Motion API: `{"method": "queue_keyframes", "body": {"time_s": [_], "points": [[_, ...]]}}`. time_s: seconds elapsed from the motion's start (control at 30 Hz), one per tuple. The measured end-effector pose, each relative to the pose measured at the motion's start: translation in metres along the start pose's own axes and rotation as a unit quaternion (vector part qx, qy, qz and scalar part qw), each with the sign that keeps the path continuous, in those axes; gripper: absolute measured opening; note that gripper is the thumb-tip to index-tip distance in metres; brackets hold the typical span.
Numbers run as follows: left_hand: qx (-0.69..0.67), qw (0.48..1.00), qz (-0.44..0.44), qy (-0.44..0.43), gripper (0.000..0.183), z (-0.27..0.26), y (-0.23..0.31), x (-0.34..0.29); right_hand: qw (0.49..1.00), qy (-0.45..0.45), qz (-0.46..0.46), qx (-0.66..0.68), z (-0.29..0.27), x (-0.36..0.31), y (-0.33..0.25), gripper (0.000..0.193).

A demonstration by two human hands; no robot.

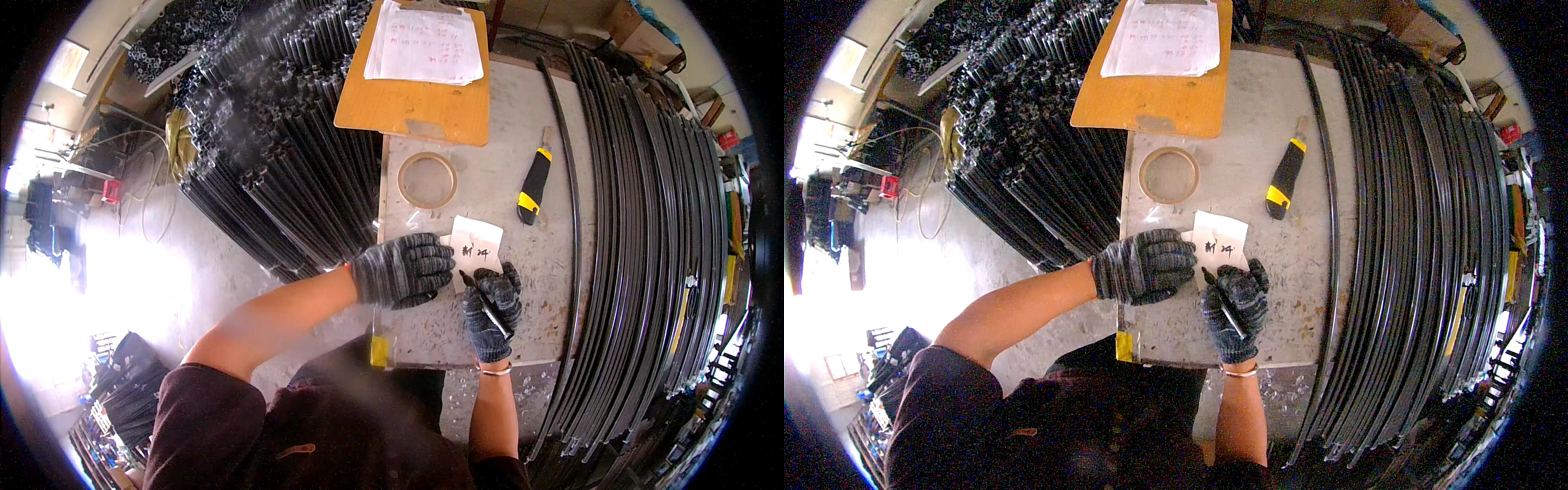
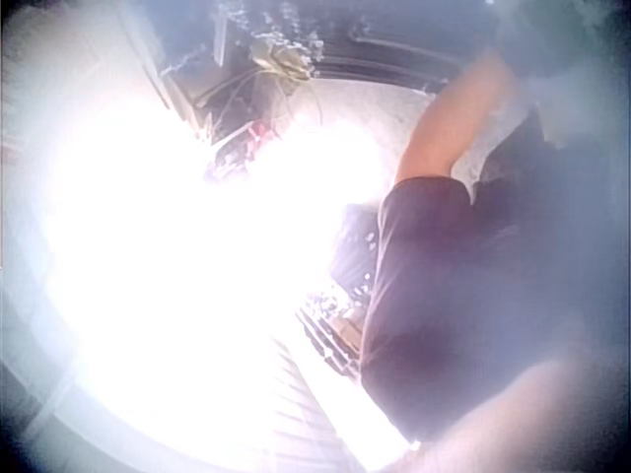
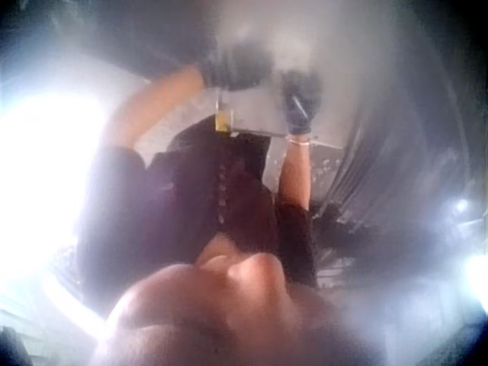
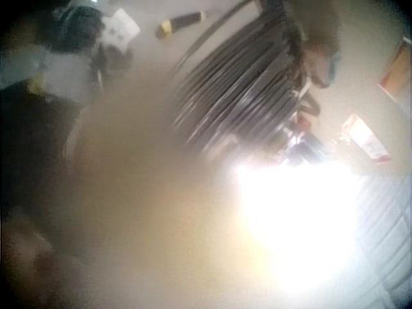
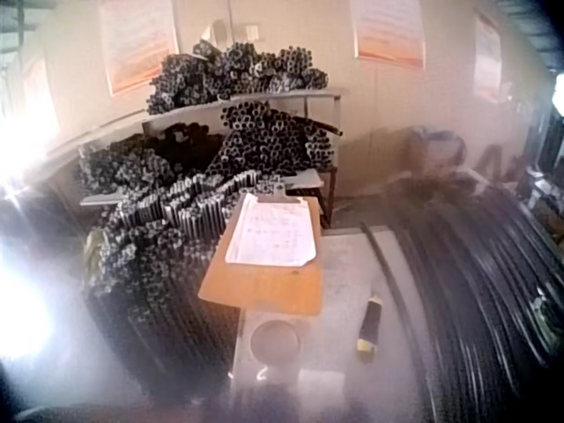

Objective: The person sorts through a stack of metal tubes on a table, selects one, and then writes on several small adhesive labels with a marker before attaching a label to a tube.

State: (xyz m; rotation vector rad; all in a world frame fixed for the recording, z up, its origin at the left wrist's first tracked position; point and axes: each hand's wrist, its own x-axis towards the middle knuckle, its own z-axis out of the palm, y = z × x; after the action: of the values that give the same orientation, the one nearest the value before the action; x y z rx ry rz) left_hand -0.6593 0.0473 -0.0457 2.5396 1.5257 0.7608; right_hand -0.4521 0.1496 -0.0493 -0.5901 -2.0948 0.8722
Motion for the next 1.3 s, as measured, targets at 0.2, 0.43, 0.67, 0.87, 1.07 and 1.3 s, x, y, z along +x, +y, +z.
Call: {"method": "queue_keyframes", "body": {"time_s": [0.2,0.43,0.67,0.87,1.07,1.3], "points": [[-0.001,1.000,0.006,0.000,0.033,0.001,-0.001,-0.002,0.999,-0.047,0.004,-0.020,-0.003,0.003,-0.003,0.018],[-0.002,1.000,0.001,-0.004,0.032,-0.004,0.000,0.002,1.000,-0.016,0.015,0.017,-0.001,-0.002,-0.001,0.018],[-0.013,1.000,-0.006,0.006,0.032,-0.004,0.000,0.002,0.998,-0.021,0.049,0.037,-0.004,0.000,-0.005,0.017],[-0.009,1.000,-0.003,-0.002,0.034,-0.003,0.000,0.001,0.999,-0.011,0.052,0.000,0.000,-0.003,0.000,0.014],[-0.001,1.000,-0.001,-0.004,0.035,-0.005,0.001,0.002,0.995,0.009,0.084,0.060,-0.011,-0.001,-0.004,0.012],[0.008,1.000,-0.003,0.001,0.035,-0.004,0.001,0.003,0.997,0.004,0.059,-0.040,-0.013,-0.008,0.003,0.012]]}}
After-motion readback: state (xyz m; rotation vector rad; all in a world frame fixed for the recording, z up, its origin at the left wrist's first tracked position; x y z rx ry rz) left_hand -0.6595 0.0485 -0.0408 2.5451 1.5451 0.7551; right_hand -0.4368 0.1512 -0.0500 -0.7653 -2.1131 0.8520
